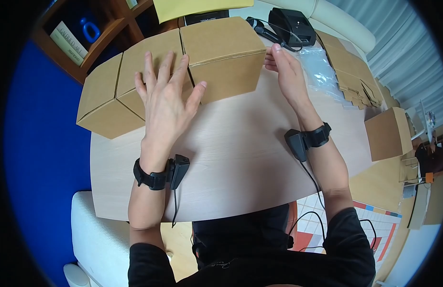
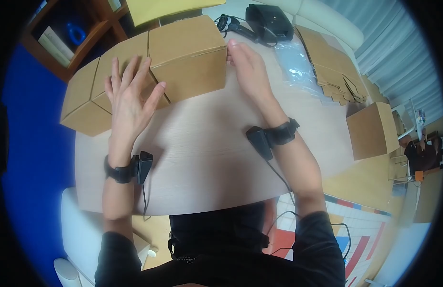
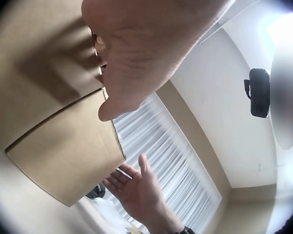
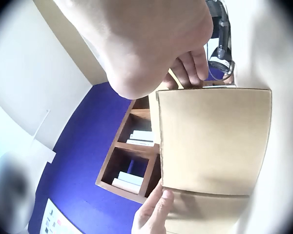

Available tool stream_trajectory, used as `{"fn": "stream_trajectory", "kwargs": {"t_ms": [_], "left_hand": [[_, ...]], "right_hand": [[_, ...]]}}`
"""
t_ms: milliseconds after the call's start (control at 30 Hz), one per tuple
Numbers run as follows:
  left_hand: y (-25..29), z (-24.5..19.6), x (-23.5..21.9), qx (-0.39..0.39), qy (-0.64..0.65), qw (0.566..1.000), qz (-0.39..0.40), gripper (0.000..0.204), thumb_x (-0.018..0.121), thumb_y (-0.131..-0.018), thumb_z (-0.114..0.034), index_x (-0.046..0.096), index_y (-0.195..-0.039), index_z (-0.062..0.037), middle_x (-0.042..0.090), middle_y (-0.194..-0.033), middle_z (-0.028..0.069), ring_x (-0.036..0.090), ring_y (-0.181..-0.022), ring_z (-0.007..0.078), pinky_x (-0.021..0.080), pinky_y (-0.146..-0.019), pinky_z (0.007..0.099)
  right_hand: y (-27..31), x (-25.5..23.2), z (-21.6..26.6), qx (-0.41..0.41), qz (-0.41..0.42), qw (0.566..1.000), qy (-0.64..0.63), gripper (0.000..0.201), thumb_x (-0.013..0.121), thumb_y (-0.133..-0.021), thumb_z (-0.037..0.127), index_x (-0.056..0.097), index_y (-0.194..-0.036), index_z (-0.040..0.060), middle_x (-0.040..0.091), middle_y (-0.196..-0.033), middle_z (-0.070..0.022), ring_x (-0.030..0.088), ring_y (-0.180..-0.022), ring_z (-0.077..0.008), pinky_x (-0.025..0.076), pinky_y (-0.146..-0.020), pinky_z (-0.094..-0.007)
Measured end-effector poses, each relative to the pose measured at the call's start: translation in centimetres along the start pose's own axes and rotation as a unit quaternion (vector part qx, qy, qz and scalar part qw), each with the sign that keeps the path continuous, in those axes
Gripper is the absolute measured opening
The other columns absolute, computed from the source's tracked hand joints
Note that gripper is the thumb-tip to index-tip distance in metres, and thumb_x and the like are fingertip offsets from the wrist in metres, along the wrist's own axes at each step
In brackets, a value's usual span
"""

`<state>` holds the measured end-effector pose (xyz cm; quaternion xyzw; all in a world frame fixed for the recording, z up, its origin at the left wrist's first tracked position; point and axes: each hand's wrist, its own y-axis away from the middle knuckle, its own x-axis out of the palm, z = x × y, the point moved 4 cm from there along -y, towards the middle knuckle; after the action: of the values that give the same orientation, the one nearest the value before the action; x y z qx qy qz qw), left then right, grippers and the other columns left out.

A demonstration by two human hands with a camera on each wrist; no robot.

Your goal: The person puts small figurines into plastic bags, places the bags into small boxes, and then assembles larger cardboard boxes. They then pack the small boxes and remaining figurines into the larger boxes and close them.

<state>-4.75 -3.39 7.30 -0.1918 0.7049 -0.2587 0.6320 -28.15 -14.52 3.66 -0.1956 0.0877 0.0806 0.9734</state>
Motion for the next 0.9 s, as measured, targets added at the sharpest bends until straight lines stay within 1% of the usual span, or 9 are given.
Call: {"fn": "stream_trajectory", "kwargs": {"t_ms": [67, 133, 233, 367, 467, 567, 667, 767, 900], "left_hand": [[-0.1, -0.1, -0.1, 0.005, 0.026, 1.0, -0.006, 0.06, 0.064, -0.087, -0.04, 0.057, -0.132, -0.0016, 0.044, -0.144, 0.0209, 0.017, -0.145, 0.0429, 0.011, -0.113, 0.0628], [0.0, -0.2, -0.2, 0.003, 0.046, 0.999, -0.001, 0.061, 0.064, -0.086, -0.041, 0.057, -0.131, 0.001, 0.044, -0.145, 0.0212, 0.015, -0.145, 0.0431, 0.009, -0.113, 0.0621], [-0.2, -0.2, -0.5, -0.003, 0.078, 0.997, 0.007, 0.063, 0.064, -0.087, -0.042, 0.058, -0.129, 0.0044, 0.043, -0.146, 0.0213, 0.014, -0.145, 0.0429, 0.009, -0.115, 0.0604], [-0.1, -0.9, -1.7, -0.016, 0.152, 0.988, 0.029, 0.062, 0.065, -0.086, -0.043, 0.062, -0.122, 0.0069, 0.042, -0.146, 0.0219, 0.013, -0.146, 0.0427, 0.009, -0.116, 0.0565], [-0.1, -1.8, -3.4, -0.017, 0.206, 0.978, 0.031, 0.054, 0.068, -0.086, -0.04, 0.067, -0.112, 0.0071, 0.048, -0.141, 0.0232, 0.02, -0.144, 0.0421, 0.018, -0.116, 0.052], [0.0, -1.9, -4.1, -0.049, 0.26, 0.964, 0.039, 0.043, 0.069, -0.086, -0.035, 0.072, -0.1, 0.0058, 0.061, -0.126, 0.023, 0.046, -0.131, 0.0383, 0.037, -0.108, 0.0438], [0.2, -2.3, -4.6, -0.115, 0.35, 0.926, 0.083, 0.035, 0.066, -0.088, -0.029, 0.074, -0.087, 0.0051, 0.069, -0.109, 0.0211, 0.068, -0.1, 0.0297, 0.052, -0.086, 0.0355], [0.5, -2.8, -5.4, -0.117, 0.366, 0.92, 0.078, 0.037, 0.063, -0.09, -0.026, 0.071, -0.074, 0.0059, 0.072, -0.083, 0.0157, 0.067, -0.065, 0.0215, 0.051, -0.063, 0.0303], [1.4, -2.3, -5.8, -0.135, 0.386, 0.9, 0.15, 0.042, 0.06, -0.092, -0.024, 0.064, -0.063, 0.0064, 0.062, -0.058, 0.0083, 0.055, -0.049, 0.0142, 0.041, -0.049, 0.0285]], "right_hand": [[0.1, -0.2, 0.8, -0.016, -0.017, 0.999, 0.043, 0.045, 0.046, -0.101, 0.04, 0.063, -0.108, -0.001, 0.066, -0.098, -0.0069, 0.06, -0.092, -0.0146, 0.046, -0.085, -0.0289], [0.7, 0.1, 1.6, -0.024, -0.039, 0.996, 0.081, 0.049, 0.052, -0.097, 0.044, 0.062, -0.099, -0.0032, 0.067, -0.09, -0.0108, 0.061, -0.086, -0.0187, 0.047, -0.08, -0.0308], [1.2, -0.2, 3.4, -0.02, -0.048, 0.99, 0.128, 0.051, 0.053, -0.096, 0.047, 0.062, -0.093, -0.0029, 0.066, -0.084, -0.0124, 0.06, -0.077, -0.0195, 0.048, -0.073, -0.0333], [1.3, -1.3, 4.8, -0.007, -0.027, 0.982, 0.187, 0.046, 0.052, -0.099, 0.043, 0.058, -0.081, 0.0009, 0.056, -0.069, -0.0036, 0.054, -0.067, -0.0118, 0.045, -0.065, -0.0261], [1.4, -2.9, 6.1, 0.029, 0.004, 0.975, 0.222, 0.053, 0.053, -0.096, 0.048, 0.059, -0.074, 0.0004, 0.058, -0.065, -0.0052, 0.057, -0.063, -0.0136, 0.046, -0.062, -0.0266], [2.1, -3.9, 7.2, 0.088, 0.051, 0.973, 0.206, 0.059, 0.055, -0.092, 0.053, 0.062, -0.067, -0.0007, 0.06, -0.06, -0.0082, 0.058, -0.06, -0.0161, 0.045, -0.059, -0.0282], [3.2, -4.9, 8.4, 0.139, 0.141, 0.956, 0.216, 0.056, 0.058, -0.091, 0.05, 0.064, -0.065, -0.0002, 0.061, -0.058, -0.0073, 0.058, -0.057, -0.0136, 0.045, -0.058, -0.0264], [4.6, -5.4, 10.6, 0.16, 0.243, 0.937, 0.195, 0.048, 0.061, -0.091, 0.041, 0.067, -0.068, -0.0008, 0.063, -0.059, -0.0071, 0.059, -0.056, -0.0121, 0.047, -0.058, -0.0253], [6.6, -5.4, 12.8, 0.159, 0.335, 0.921, 0.12, 0.036, 0.063, -0.092, 0.029, 0.069, -0.076, -0.0032, 0.067, -0.067, -0.0075, 0.063, -0.06, -0.0121, 0.049, -0.06, -0.0243]]}}
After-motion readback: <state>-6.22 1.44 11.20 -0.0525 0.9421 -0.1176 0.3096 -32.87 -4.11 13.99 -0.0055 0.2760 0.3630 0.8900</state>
